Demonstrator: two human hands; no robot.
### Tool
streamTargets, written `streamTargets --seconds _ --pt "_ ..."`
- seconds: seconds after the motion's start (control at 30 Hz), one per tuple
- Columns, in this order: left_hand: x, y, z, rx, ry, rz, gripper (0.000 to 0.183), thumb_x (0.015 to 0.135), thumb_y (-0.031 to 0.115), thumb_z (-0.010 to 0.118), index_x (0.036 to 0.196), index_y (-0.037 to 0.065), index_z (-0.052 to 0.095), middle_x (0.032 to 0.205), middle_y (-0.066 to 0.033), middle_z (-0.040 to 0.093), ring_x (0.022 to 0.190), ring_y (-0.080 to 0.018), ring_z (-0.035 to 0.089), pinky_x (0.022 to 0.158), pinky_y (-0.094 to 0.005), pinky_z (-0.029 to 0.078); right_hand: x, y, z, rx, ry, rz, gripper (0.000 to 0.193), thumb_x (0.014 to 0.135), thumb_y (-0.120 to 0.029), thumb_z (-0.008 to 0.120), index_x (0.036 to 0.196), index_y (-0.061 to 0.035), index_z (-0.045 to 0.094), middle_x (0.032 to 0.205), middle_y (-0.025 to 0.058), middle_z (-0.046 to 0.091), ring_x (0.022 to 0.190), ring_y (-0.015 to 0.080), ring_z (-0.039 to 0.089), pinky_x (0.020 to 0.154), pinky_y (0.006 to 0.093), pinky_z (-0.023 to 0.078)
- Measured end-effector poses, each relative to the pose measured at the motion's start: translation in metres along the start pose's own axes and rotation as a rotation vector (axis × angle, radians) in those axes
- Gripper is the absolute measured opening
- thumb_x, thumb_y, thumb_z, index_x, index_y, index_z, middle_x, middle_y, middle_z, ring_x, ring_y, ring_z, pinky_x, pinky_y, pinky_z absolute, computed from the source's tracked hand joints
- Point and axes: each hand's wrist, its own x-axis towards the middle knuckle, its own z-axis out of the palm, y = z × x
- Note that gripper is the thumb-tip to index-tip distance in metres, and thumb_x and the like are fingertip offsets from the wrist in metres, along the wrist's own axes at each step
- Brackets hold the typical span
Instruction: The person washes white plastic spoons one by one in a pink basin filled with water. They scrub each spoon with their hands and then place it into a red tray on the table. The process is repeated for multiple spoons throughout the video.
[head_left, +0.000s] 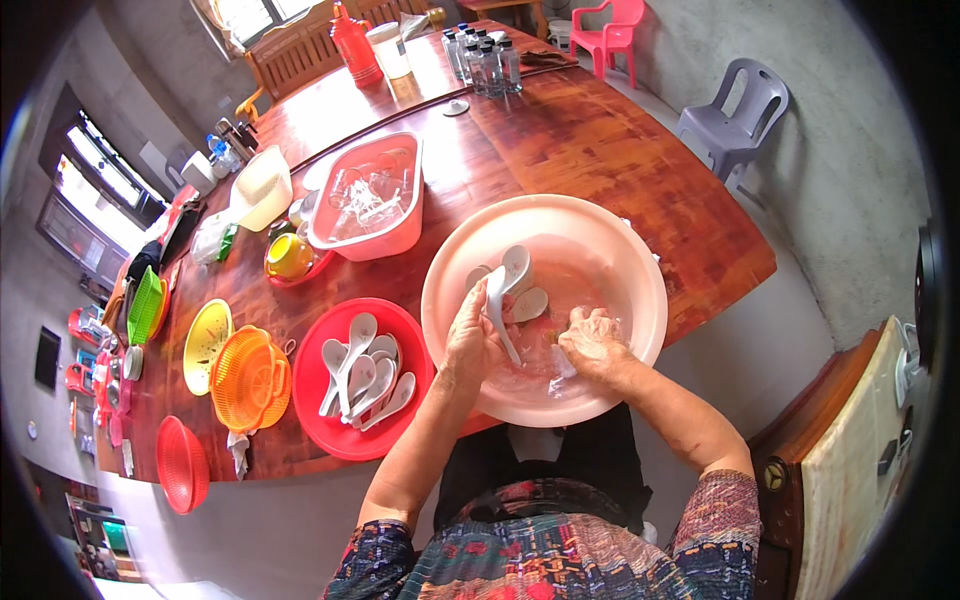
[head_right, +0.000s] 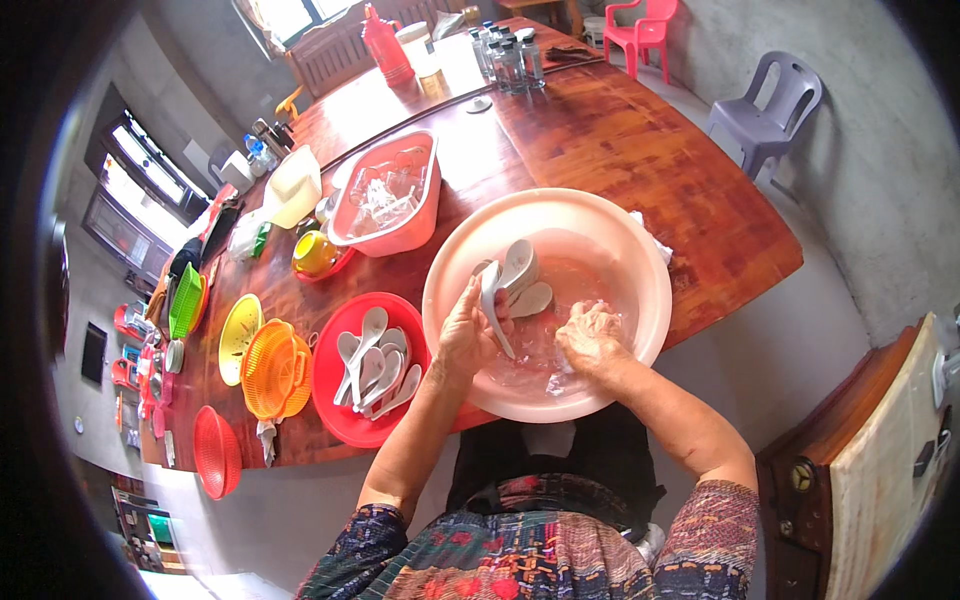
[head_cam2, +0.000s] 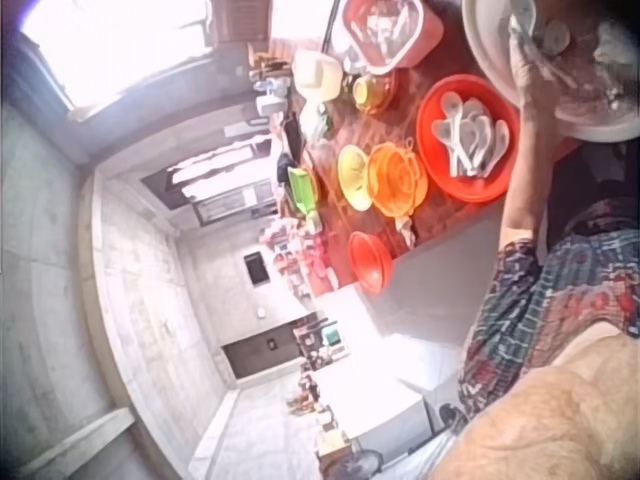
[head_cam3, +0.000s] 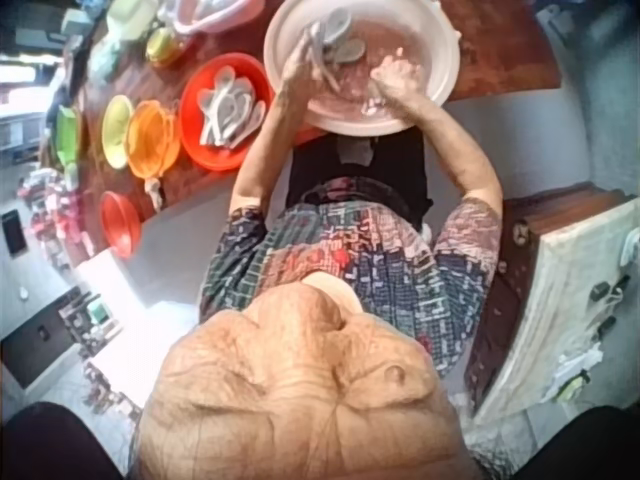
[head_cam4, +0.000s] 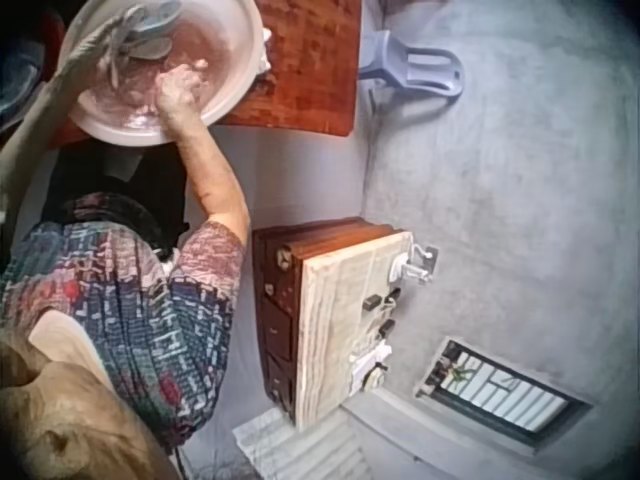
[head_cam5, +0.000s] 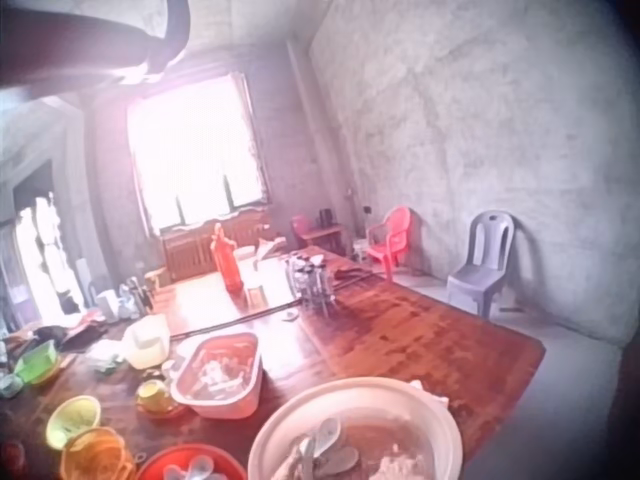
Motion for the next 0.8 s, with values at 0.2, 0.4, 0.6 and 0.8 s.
streamTargets --seconds 0.2,0.4,0.6,0.8 --pt "-0.002 -0.002 0.003 0.033 -0.025 -0.068 0.038 0.085 0.042 0.055 0.107 0.011 0.048 0.085 -0.0036 0.054 0.061 -0.0127 0.05 0.051 -0.0274 0.044 0.035 0.011 -0.016 0.54 0.667 -0.006 0.012 0.075 -0.01 0.06 0.081 0.0001 0.058 0.075 0.0179 0.057 0.071 0.0299 0.058 0.066 0.0375 0.047" --pt "-0.007 -0.003 0.014 0.066 -0.187 -0.063 0.052 0.089 0.05 0.042 0.121 0.01 0.045 0.101 -0.0057 0.058 0.085 -0.0175 0.059 0.073 -0.0341 0.051 0.059 -0.033 -0.044 1.011 0.775 -0.044 0.015 0.072 -0.004 0.055 0.086 0.0009 0.056 0.076 0.0192 0.057 0.071 0.0344 0.058 0.067 0.0414 0.047" --pt "-0.002 -0.008 0.006 -0.06 -0.319 -0.03 0.054 0.091 0.048 0.035 0.127 0.008 0.039 0.123 -0.0102 0.047 0.113 -0.0226 0.047 0.098 -0.0392 0.037 0.046 -0.053 -0.029 0.823 0.74 -0.085 0.014 0.072 -0.004 0.057 0.086 -0.0029 0.059 0.085 0.0154 0.055 0.081 0.0348 0.057 0.071 0.0417 0.046" --pt "0.004 -0.007 -0.006 0.025 -0.209 0.073 0.036 0.091 0.036 0.047 0.112 0.006 0.047 0.103 -0.0079 0.055 0.095 -0.0165 0.053 0.08 -0.0323 0.048 0.018 -0.05 -0.013 0.917 0.628 -0.2 0.006 0.072 -0.003 0.057 0.078 -0.0019 0.059 0.084 0.0124 0.053 0.078 0.0273 0.055 0.067 0.0365 0.045"
